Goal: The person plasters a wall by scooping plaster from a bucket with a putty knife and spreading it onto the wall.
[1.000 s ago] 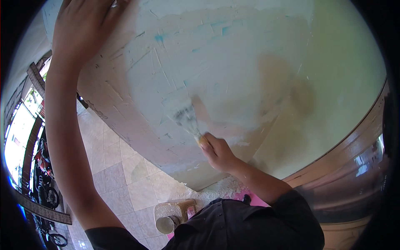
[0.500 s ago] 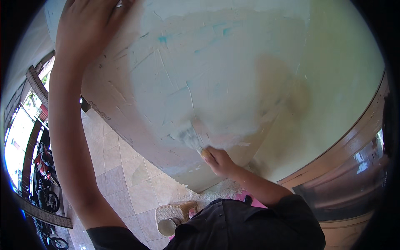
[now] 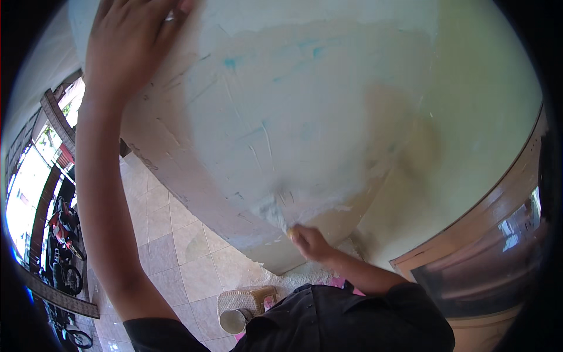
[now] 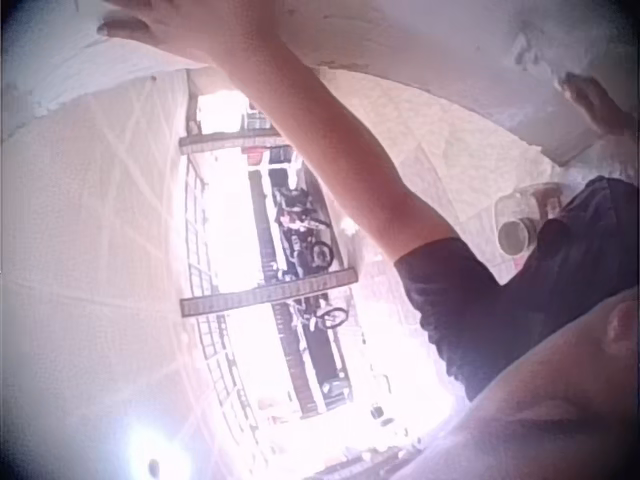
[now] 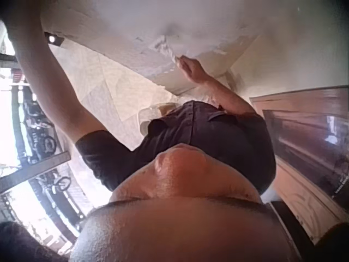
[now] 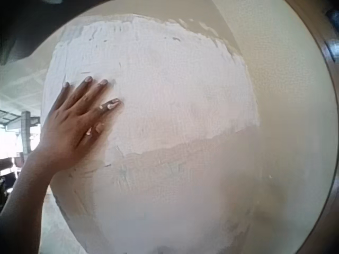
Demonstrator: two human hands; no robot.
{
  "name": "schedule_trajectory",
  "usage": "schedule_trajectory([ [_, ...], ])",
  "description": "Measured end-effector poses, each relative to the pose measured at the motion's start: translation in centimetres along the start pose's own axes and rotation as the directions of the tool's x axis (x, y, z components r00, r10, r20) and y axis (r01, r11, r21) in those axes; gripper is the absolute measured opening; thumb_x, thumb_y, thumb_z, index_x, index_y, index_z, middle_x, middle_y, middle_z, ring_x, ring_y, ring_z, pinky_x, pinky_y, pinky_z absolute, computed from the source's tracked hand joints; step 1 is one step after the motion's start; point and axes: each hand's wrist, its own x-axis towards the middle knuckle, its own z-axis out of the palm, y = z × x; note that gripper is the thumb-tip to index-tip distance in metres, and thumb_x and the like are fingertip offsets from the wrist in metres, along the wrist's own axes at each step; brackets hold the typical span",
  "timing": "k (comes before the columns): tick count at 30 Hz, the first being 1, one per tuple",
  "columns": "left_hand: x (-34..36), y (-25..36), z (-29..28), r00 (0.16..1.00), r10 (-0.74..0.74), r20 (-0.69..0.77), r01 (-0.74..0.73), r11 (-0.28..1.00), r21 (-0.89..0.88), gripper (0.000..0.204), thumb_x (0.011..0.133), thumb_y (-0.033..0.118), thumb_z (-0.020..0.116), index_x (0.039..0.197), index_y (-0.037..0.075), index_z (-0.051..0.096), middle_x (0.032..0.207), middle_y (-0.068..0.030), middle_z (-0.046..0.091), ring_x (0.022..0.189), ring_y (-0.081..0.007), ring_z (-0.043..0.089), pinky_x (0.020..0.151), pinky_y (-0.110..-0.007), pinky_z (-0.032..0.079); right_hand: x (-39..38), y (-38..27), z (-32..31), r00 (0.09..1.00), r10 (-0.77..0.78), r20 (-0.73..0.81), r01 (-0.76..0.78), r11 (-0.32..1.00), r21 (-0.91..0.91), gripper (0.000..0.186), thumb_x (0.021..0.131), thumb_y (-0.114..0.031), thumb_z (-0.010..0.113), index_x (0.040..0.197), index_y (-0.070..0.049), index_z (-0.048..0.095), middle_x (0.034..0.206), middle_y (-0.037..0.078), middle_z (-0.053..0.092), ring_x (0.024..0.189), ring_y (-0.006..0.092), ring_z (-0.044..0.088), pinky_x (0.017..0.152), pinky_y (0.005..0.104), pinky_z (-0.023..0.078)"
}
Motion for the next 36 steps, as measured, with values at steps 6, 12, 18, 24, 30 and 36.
schedule_trajectory([
  [6, -0.3, 0.6, -1.1, 0.997, -0.032, 0.075, 0.031, 0.999, 0.026, 0.044, 0.101, 0.035, 0.032, 0.141, 0.024, 0.045, 0.156, -0.0042, 0.028, 0.146, -0.0245, 0.017, 0.120, -0.047, 0.006, 7.9, -6.4, -5.0, 0.969, 0.039, -0.244, 0.000, 0.988, 0.155, 0.043, 0.100, -0.043, 0.043, 0.085, -0.004, 0.050, 0.056, 0.006, 0.045, 0.050, 0.0160, 0.047, 0.051, 0.0334, 0.039],
  [12, 0.6, 1.2, -2.2, 0.996, -0.035, 0.081, 0.036, 0.999, -0.019, 0.044, 0.101, 0.034, 0.032, 0.141, 0.022, 0.046, 0.156, -0.0052, 0.027, 0.146, -0.0252, 0.017, 0.120, -0.048, 0.006, -6.1, 11.7, 0.5, 0.943, 0.319, -0.098, -0.315, 0.948, 0.055, 0.049, 0.100, -0.050, 0.039, 0.079, -0.008, 0.051, 0.063, 0.001, 0.048, 0.059, 0.0112, 0.047, 0.058, 0.0313, 0.041],
  [18, 0.2, -1.4, 0.6, 0.998, 0.069, 0.012, -0.069, 0.995, 0.068, 0.048, 0.099, 0.045, 0.025, 0.142, 0.030, 0.042, 0.155, 0.0011, 0.027, 0.146, -0.0216, 0.019, 0.120, -0.048, 0.009, -6.8, 10.7, -3.2, 0.971, 0.227, -0.071, -0.210, 0.958, 0.195, 0.047, 0.099, -0.051, 0.040, 0.084, -0.009, 0.051, 0.064, -0.001, 0.049, 0.058, 0.0110, 0.046, 0.057, 0.0306, 0.042],
  [24, 0.9, -1.3, 3.8, 0.946, 0.200, -0.254, -0.197, 0.980, 0.038, 0.051, 0.097, 0.054, 0.020, 0.144, 0.042, 0.036, 0.155, 0.0100, 0.026, 0.145, -0.0171, 0.021, 0.120, -0.048, 0.013, 4.5, 0.0, -8.7, 0.988, -0.012, -0.154, 0.029, 0.994, 0.107, 0.046, 0.101, -0.046, 0.040, 0.084, -0.005, 0.050, 0.063, 0.002, 0.048, 0.056, 0.0124, 0.046, 0.054, 0.0318, 0.040],
  [30, 2.4, -0.5, 3.0, 0.936, 0.239, -0.258, -0.241, 0.970, 0.024, 0.051, 0.098, 0.053, 0.020, 0.144, 0.040, 0.037, 0.156, 0.0089, 0.026, 0.145, -0.0169, 0.021, 0.120, -0.048, 0.013, -3.3, 14.2, -4.9, 0.951, 0.297, -0.082, -0.289, 0.952, 0.099, 0.052, 0.099, -0.053, 0.038, 0.080, -0.007, 0.051, 0.064, 0.001, 0.049, 0.059, 0.0110, 0.046, 0.057, 0.0299, 0.041],
  [36, 2.8, 1.1, 2.2, 0.949, 0.252, -0.188, -0.253, 0.967, 0.021, 0.048, 0.099, 0.051, 0.022, 0.143, 0.040, 0.038, 0.156, 0.0087, 0.026, 0.145, -0.0175, 0.022, 0.119, -0.049, 0.013, -9.8, 15.9, -7.2, 0.959, 0.273, -0.068, -0.247, 0.933, 0.262, 0.044, 0.099, -0.047, 0.044, 0.079, -0.009, 0.052, 0.064, -0.001, 0.047, 0.059, 0.0098, 0.046, 0.057, 0.0292, 0.041],
])
